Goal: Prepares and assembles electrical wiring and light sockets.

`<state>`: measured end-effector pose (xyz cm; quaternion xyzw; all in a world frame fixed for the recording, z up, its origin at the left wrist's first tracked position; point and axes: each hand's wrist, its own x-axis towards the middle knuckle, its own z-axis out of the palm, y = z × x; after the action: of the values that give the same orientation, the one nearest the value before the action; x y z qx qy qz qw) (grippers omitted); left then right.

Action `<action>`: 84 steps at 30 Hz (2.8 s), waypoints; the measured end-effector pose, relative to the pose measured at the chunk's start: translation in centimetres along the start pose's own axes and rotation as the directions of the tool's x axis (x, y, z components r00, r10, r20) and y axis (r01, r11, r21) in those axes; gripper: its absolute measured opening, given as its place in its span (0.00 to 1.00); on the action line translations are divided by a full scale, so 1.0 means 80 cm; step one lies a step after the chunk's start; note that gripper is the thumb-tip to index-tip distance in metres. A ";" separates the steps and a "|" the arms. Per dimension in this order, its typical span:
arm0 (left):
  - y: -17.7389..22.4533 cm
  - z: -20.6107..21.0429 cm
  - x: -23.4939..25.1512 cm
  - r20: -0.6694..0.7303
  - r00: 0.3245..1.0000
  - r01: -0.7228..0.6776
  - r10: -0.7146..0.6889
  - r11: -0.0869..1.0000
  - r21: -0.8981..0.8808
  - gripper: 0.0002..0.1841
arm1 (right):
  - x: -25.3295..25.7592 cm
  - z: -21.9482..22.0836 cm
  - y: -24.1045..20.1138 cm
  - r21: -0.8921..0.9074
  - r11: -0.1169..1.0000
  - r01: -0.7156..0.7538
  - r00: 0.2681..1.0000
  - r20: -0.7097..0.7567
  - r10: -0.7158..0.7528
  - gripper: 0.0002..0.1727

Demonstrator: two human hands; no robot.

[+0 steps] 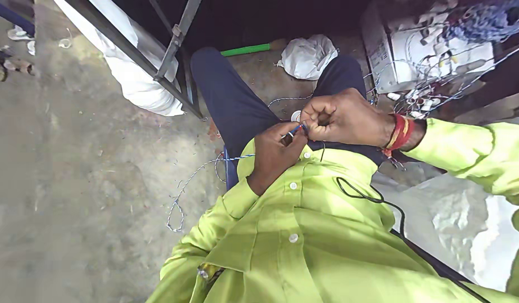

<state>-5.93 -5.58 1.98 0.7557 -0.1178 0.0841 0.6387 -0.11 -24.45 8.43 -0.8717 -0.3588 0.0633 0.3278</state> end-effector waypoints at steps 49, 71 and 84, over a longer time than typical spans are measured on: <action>-0.026 -0.015 -0.005 0.107 0.964 -0.262 0.244 0.941 0.215 0.08 | -0.053 0.034 -0.003 0.276 0.932 -0.233 0.939 -0.185 0.290 0.05; -0.020 -0.021 0.020 0.475 0.697 0.717 -0.537 0.525 -0.459 0.10 | -0.048 0.045 0.021 -0.365 0.898 0.248 0.937 -0.144 -0.317 0.13; -0.025 -0.013 0.024 0.461 0.662 0.748 -0.591 0.489 -0.448 0.09 | -0.018 0.019 0.039 -0.548 0.636 0.543 0.834 0.259 -0.488 0.11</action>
<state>-3.52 -4.42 0.83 0.4983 0.0903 -0.3093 0.8049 0.11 -26.27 5.18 -0.7864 -0.6070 -0.1124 0.0224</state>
